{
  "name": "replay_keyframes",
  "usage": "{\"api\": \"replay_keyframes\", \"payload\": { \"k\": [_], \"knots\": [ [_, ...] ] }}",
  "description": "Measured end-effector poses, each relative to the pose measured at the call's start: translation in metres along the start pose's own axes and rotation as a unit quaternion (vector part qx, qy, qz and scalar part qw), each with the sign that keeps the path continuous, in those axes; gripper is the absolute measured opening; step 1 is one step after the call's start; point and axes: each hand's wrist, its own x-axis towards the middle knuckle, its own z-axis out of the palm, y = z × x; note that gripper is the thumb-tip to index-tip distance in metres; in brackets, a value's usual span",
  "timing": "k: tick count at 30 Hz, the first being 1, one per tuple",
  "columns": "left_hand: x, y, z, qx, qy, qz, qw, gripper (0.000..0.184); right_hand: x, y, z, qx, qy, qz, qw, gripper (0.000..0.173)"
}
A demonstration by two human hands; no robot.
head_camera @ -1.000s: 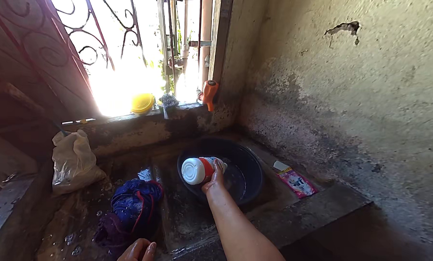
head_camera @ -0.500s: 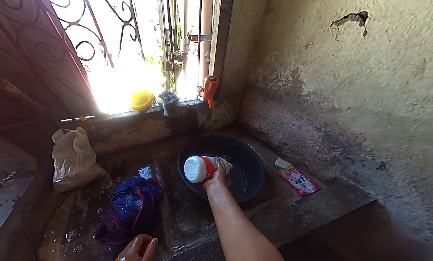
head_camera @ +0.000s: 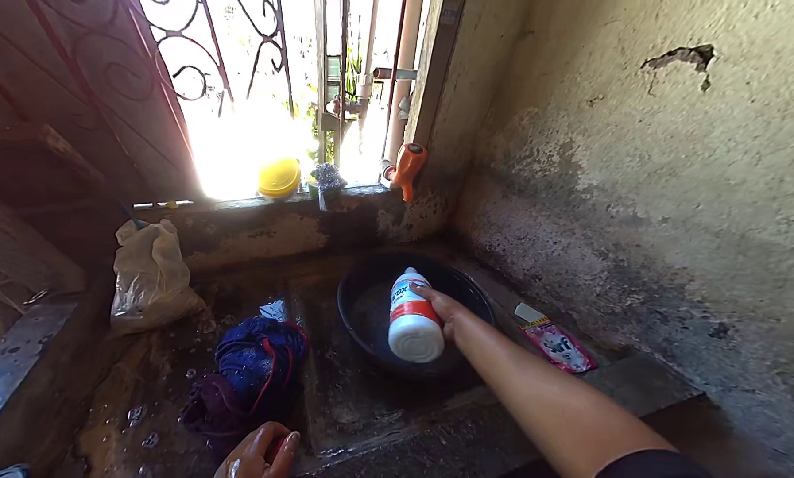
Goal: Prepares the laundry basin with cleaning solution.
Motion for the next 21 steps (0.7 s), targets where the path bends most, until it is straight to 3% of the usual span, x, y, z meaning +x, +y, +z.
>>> {"api": "replay_keyframes", "payload": {
  "k": [3,6,11,14,21],
  "knots": [
    [0.001,-0.002,0.001,0.000,-0.003,0.004,1.000,0.042,0.001,-0.030,-0.013,-0.177,-0.015,-0.008,0.984,0.055],
    [0.001,-0.002,0.002,-0.004,0.004,0.003,1.000,0.043,0.000,-0.057,-0.014,-0.351,-0.031,-0.036,0.935,0.059],
    [-0.001,-0.004,0.002,-0.009,0.027,0.009,1.000,0.043,0.001,-0.080,-0.001,-0.679,-0.007,-0.030,0.734,0.069],
    [-0.002,-0.004,0.003,-0.010,0.036,0.014,0.999,0.043,0.008,-0.077,-0.007,-0.754,0.013,-0.024,0.656,0.064],
    [-0.002,-0.006,0.006,-0.011,0.053,0.020,0.998,0.043,0.033,-0.073,-0.027,-0.764,0.033,-0.022,0.644,0.067]
  ]
}}
